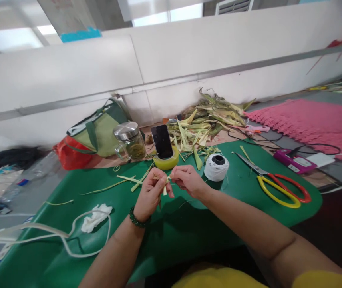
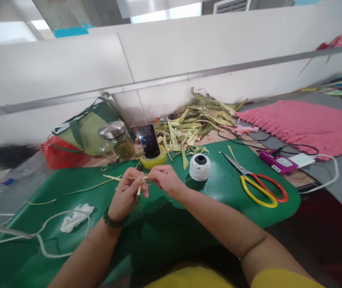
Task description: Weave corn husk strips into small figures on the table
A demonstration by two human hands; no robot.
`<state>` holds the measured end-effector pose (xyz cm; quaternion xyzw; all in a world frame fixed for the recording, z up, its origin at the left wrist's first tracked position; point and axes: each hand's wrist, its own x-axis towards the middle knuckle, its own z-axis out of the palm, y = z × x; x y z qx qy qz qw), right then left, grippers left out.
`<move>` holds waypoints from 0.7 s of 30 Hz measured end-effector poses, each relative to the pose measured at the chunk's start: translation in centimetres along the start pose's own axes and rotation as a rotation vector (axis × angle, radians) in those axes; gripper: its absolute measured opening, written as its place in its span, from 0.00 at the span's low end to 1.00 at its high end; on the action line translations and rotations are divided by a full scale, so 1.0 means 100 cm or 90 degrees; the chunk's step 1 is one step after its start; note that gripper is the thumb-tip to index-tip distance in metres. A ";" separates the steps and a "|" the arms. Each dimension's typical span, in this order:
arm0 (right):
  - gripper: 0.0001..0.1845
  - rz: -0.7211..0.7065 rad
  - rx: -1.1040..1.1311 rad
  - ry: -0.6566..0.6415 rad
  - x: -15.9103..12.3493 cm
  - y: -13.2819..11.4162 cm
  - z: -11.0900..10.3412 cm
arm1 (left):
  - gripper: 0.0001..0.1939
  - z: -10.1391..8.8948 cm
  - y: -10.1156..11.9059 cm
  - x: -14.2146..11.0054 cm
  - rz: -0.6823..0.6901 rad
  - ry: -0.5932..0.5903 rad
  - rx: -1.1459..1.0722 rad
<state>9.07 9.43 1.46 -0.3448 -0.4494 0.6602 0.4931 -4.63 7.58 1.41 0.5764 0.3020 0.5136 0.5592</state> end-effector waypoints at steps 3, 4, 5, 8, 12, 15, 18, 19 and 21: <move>0.11 0.010 0.002 -0.025 0.000 0.001 -0.001 | 0.10 -0.001 0.005 0.000 0.025 0.006 0.044; 0.11 0.005 0.000 -0.029 0.000 0.001 -0.003 | 0.11 -0.002 0.008 0.001 0.022 0.009 0.067; 0.11 -0.002 -0.003 -0.036 -0.001 0.001 -0.005 | 0.11 -0.002 0.010 0.002 0.014 0.009 0.093; 0.11 -0.042 -0.044 -0.084 -0.003 -0.003 -0.012 | 0.12 -0.002 0.014 0.004 -0.022 -0.001 0.150; 0.10 -0.100 -0.246 -0.102 -0.005 -0.008 -0.016 | 0.13 0.000 0.011 0.005 -0.056 0.004 0.181; 0.10 -0.148 -0.399 -0.048 -0.006 -0.009 -0.015 | 0.12 0.000 0.007 0.006 -0.073 0.021 0.218; 0.11 -0.206 -0.492 -0.039 -0.006 -0.009 -0.015 | 0.11 0.000 0.004 0.006 -0.087 0.033 0.269; 0.10 -0.221 -0.518 -0.043 -0.006 -0.009 -0.016 | 0.10 -0.001 0.003 0.007 -0.091 0.035 0.283; 0.10 -0.240 -0.563 -0.049 -0.006 -0.009 -0.017 | 0.10 -0.001 0.001 0.007 -0.096 0.042 0.292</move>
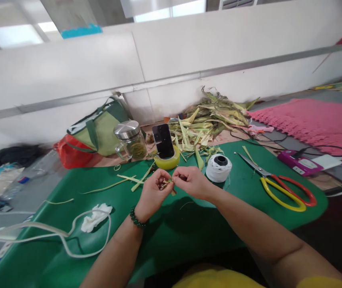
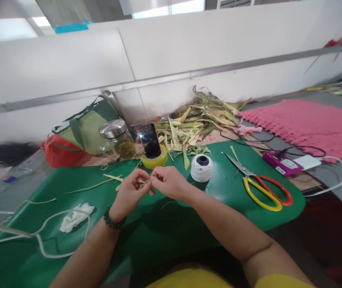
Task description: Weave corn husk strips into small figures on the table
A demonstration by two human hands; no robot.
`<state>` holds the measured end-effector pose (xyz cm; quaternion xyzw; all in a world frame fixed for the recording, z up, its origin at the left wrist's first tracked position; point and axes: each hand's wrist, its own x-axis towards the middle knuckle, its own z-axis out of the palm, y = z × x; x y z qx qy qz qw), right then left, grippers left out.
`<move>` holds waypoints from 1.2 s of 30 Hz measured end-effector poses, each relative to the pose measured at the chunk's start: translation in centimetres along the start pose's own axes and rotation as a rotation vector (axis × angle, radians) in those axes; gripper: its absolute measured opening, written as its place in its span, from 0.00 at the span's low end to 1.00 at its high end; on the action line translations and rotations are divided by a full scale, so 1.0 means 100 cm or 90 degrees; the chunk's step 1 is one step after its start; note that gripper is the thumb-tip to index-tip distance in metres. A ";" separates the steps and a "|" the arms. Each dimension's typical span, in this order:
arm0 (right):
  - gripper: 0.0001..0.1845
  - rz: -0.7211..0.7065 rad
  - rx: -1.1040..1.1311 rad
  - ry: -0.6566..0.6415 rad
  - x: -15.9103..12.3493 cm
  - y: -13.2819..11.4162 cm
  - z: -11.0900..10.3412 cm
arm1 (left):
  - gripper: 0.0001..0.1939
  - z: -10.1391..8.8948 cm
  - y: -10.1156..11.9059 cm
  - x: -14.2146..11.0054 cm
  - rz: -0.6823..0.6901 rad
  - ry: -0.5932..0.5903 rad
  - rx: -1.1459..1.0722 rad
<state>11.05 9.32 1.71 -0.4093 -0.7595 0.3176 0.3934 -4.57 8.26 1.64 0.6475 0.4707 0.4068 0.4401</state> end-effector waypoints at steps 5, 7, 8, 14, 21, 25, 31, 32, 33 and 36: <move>0.10 -0.030 -0.079 0.016 -0.003 0.001 0.000 | 0.10 -0.002 -0.002 0.002 -0.025 0.003 -0.038; 0.10 -0.043 -0.093 0.024 -0.004 0.001 0.000 | 0.11 -0.004 0.001 0.002 -0.037 -0.022 -0.069; 0.10 -0.050 -0.097 0.028 -0.005 0.001 0.000 | 0.11 -0.005 0.002 0.002 -0.043 -0.037 -0.086; 0.09 -0.071 -0.085 0.036 -0.007 0.001 -0.001 | 0.13 -0.011 0.009 0.001 -0.095 -0.080 -0.208; 0.08 -0.058 -0.012 0.012 -0.008 0.002 -0.004 | 0.16 -0.014 0.004 0.004 -0.180 -0.024 -0.338; 0.12 -0.192 -0.189 0.024 -0.012 0.003 0.002 | 0.16 -0.011 0.001 0.004 -0.163 0.017 -0.350; 0.15 -0.302 -0.413 0.070 -0.015 0.006 0.007 | 0.15 -0.008 0.002 0.002 -0.151 0.041 -0.352; 0.15 -0.311 -0.428 0.075 -0.016 0.005 0.007 | 0.14 -0.007 0.003 0.002 -0.129 0.046 -0.325; 0.16 -0.319 -0.443 0.079 -0.017 0.003 0.007 | 0.13 -0.006 0.004 0.001 -0.095 0.054 -0.281; 0.14 -0.332 -0.488 0.069 -0.021 -0.005 0.005 | 0.08 -0.002 0.006 -0.002 0.041 0.100 -0.067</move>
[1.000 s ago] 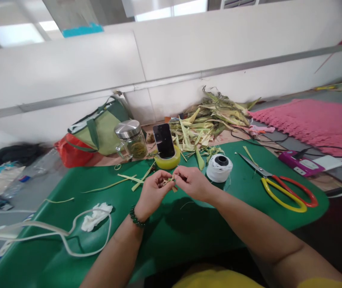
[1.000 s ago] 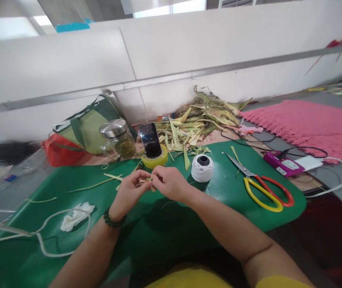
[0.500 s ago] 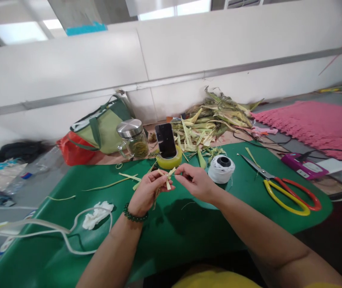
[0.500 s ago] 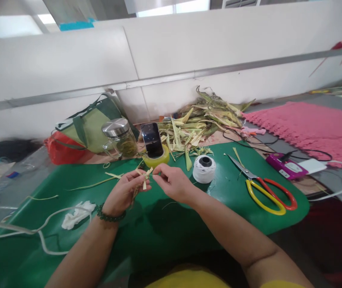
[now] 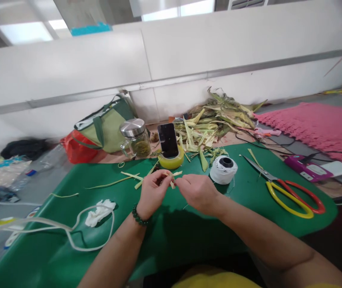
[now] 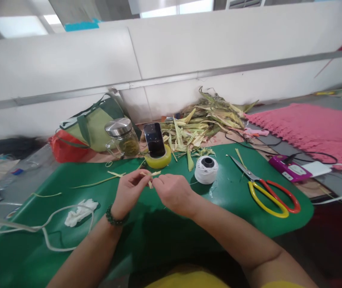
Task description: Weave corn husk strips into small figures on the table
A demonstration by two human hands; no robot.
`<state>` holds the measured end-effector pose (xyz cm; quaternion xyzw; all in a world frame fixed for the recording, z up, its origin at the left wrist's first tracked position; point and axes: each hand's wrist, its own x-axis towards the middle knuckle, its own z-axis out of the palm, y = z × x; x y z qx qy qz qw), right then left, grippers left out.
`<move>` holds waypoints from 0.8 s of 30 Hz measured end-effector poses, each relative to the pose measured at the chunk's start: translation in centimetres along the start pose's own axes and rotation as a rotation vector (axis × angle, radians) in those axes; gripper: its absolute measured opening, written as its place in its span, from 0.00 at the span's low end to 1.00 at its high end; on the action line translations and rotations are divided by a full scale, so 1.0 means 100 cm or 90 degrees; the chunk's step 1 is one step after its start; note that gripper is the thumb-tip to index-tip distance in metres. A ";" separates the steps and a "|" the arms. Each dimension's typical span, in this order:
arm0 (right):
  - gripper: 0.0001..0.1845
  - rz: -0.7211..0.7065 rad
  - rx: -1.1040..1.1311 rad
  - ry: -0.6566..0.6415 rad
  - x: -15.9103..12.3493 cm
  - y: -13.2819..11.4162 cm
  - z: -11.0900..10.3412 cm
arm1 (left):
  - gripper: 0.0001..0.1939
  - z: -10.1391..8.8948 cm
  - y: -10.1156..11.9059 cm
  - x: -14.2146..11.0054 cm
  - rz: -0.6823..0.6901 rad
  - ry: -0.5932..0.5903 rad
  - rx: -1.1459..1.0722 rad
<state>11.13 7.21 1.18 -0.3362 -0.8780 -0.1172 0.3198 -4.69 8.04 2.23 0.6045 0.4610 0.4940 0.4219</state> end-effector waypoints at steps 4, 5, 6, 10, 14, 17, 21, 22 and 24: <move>0.12 -0.046 0.012 -0.077 0.006 0.005 -0.011 | 0.05 0.004 0.001 -0.005 0.105 -0.010 0.181; 0.11 -0.042 0.047 -0.084 0.008 0.010 -0.012 | 0.06 0.004 0.001 -0.005 0.092 -0.053 0.167; 0.11 -0.020 0.102 -0.084 0.010 0.016 -0.012 | 0.08 0.003 0.002 -0.005 0.062 -0.107 0.127; 0.09 0.162 0.397 -0.067 0.014 0.034 -0.005 | 0.11 -0.003 0.003 -0.002 -0.102 -0.217 -0.120; 0.12 0.192 0.398 -0.027 0.007 0.020 0.006 | 0.12 -0.003 0.000 -0.001 -0.066 -0.081 -0.151; 0.13 0.115 0.251 -0.003 -0.001 0.000 0.009 | 0.08 0.001 -0.003 -0.004 0.077 0.021 0.061; 0.12 0.036 0.074 -0.043 -0.003 -0.003 0.001 | 0.04 0.007 -0.006 -0.009 0.182 0.025 0.254; 0.11 0.018 0.066 -0.057 -0.002 0.003 -0.001 | 0.05 0.008 -0.006 -0.009 0.177 -0.007 0.251; 0.10 0.017 0.114 -0.062 0.002 0.017 -0.005 | 0.09 0.007 -0.005 -0.009 0.122 -0.107 0.178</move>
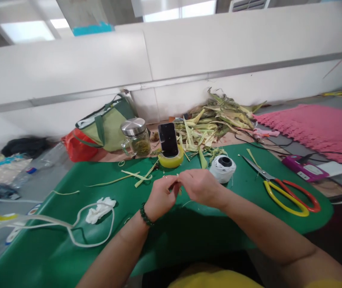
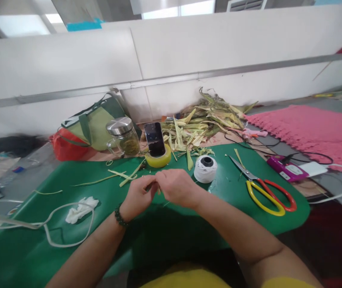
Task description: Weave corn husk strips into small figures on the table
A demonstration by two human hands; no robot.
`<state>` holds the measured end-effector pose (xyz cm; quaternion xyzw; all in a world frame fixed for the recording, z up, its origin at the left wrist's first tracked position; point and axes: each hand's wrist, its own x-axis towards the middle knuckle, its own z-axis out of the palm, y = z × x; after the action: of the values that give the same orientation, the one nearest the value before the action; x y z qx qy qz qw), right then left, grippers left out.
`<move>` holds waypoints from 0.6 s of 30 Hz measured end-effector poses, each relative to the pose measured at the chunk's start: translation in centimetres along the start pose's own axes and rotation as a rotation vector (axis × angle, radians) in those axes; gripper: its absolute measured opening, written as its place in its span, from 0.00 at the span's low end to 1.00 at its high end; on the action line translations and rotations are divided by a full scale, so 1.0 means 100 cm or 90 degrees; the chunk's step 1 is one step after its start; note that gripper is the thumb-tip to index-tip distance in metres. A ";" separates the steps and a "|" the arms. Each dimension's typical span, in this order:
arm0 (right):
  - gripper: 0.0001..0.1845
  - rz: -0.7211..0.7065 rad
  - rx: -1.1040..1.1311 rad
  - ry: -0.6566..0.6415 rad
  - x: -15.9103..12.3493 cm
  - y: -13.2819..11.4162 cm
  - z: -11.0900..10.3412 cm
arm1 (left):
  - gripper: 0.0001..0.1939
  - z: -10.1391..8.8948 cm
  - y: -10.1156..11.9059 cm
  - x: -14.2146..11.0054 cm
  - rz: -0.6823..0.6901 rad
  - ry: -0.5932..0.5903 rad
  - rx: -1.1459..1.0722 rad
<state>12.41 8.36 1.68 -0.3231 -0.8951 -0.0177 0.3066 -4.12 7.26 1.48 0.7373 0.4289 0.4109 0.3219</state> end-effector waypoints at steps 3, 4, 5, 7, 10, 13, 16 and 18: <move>0.10 0.079 0.186 0.035 0.003 0.014 0.001 | 0.12 -0.004 0.000 0.003 -0.112 -0.109 -0.241; 0.10 0.111 0.233 0.052 0.002 0.014 0.005 | 0.12 -0.006 0.000 0.004 -0.143 -0.098 -0.307; 0.11 0.133 0.253 0.066 0.000 0.011 0.009 | 0.13 -0.006 -0.001 0.005 -0.161 -0.065 -0.348; 0.12 0.134 0.207 0.081 -0.006 0.000 0.018 | 0.13 -0.006 -0.002 0.007 -0.150 0.012 -0.337; 0.14 0.058 0.025 0.048 -0.011 -0.015 0.019 | 0.09 -0.004 -0.003 0.007 -0.069 0.085 -0.136; 0.11 -0.001 -0.053 -0.011 -0.004 -0.007 0.004 | 0.07 -0.003 -0.002 0.005 -0.013 0.047 0.006; 0.08 0.025 0.094 -0.034 0.005 0.012 -0.002 | 0.11 -0.007 0.001 0.004 -0.073 -0.100 -0.127; 0.10 0.091 0.210 -0.018 0.004 0.014 0.005 | 0.11 -0.010 0.002 0.004 -0.126 -0.124 -0.245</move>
<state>12.76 9.81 1.24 -0.3315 -0.8650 0.1557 0.3430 -4.75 7.67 2.27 0.6529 0.3798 0.3786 0.5350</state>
